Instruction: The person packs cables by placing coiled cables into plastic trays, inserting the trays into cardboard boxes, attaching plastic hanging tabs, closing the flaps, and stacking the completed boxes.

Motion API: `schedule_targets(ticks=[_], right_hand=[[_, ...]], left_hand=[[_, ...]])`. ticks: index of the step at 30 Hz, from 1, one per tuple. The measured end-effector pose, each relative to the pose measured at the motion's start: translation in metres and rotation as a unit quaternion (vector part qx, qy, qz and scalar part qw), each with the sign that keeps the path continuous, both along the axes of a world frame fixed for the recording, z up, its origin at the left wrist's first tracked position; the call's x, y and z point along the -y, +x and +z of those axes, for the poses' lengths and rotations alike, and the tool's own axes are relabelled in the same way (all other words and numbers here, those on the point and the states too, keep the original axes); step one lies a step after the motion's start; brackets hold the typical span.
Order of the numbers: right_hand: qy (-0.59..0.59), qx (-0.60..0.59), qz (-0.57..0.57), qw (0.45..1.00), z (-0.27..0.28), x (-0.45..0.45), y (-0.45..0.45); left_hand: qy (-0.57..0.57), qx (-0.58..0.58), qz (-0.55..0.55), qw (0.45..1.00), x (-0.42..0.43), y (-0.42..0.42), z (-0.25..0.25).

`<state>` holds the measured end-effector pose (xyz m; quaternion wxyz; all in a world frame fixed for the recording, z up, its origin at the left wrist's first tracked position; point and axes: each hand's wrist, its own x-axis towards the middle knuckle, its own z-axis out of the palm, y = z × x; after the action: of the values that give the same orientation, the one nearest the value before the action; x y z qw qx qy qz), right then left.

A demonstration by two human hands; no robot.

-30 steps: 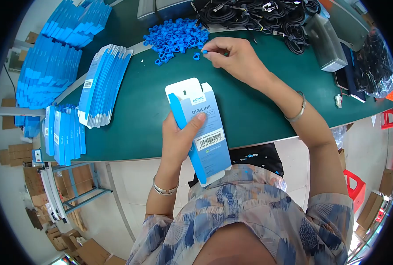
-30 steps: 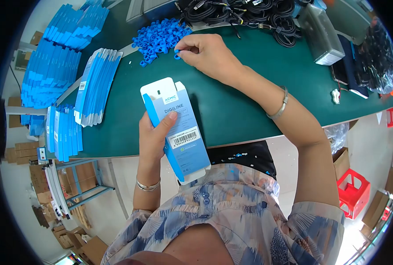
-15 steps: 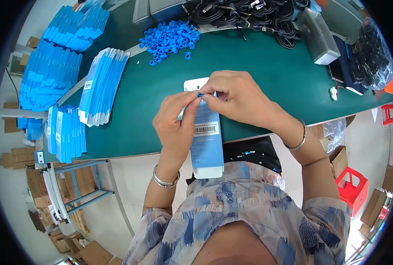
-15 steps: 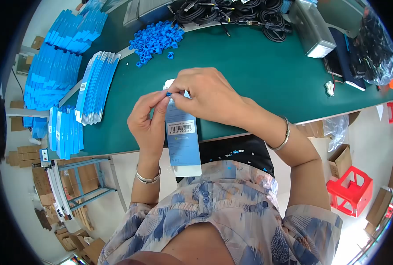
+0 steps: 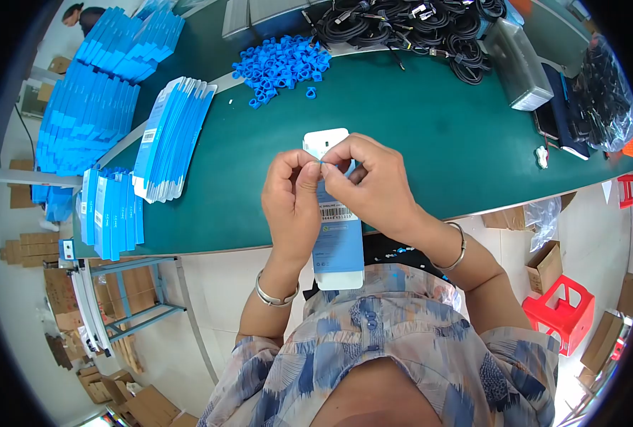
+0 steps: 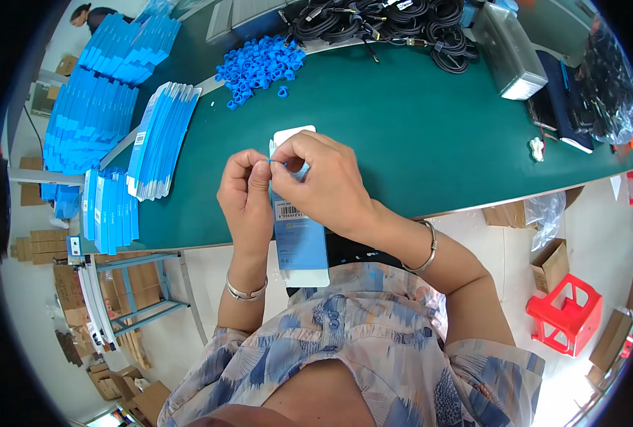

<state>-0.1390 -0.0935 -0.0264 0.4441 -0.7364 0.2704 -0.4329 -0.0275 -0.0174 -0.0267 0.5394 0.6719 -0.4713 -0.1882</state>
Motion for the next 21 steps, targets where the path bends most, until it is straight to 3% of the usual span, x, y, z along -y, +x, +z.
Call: schedule_targets(ticks=[2, 5, 6, 8, 12, 14, 16, 18, 21], right_hand=[[-0.023, -0.012, -0.015, 1.000, -0.001, 0.000, -0.001], [0.182, -0.003, 0.004, 0.983, -0.004, 0.008, -0.015], [0.248, -0.001, 0.010, 0.969, -0.004, 0.010, -0.016], [0.256, -0.003, 0.007, 0.967, -0.007, 0.003, -0.013], [0.283, -0.011, 0.004, 0.959, -0.018, -0.017, -0.009], [0.332, 0.079, 0.008, 0.940, -0.020, -0.021, -0.011], [0.375, 0.171, 0.010, 0.911, -0.022, -0.019, -0.010], [0.369, 0.159, 0.029, 0.915, -0.018, -0.021, -0.010], [0.342, 0.129, 0.066, 0.929, -0.008, -0.021, -0.016]], left_hand=[[0.027, -0.042, -0.015, 0.999, -0.001, 0.004, -0.001], [0.016, 0.213, 0.105, 0.971, -0.003, 0.022, -0.013], [0.011, 0.295, 0.143, 0.945, -0.003, 0.026, -0.020], [0.236, 0.499, 0.118, 0.825, -0.008, 0.028, -0.048], [0.164, 0.479, 0.047, 0.861, -0.009, 0.008, -0.050], [0.092, 0.188, 0.019, 0.978, -0.010, 0.001, -0.042], [-0.001, -0.118, -0.014, 0.993, -0.008, -0.003, -0.030], [0.029, -0.250, -0.015, 0.968, -0.006, -0.007, -0.011], [0.059, -0.309, -0.076, 0.946, -0.001, 0.008, 0.001]])
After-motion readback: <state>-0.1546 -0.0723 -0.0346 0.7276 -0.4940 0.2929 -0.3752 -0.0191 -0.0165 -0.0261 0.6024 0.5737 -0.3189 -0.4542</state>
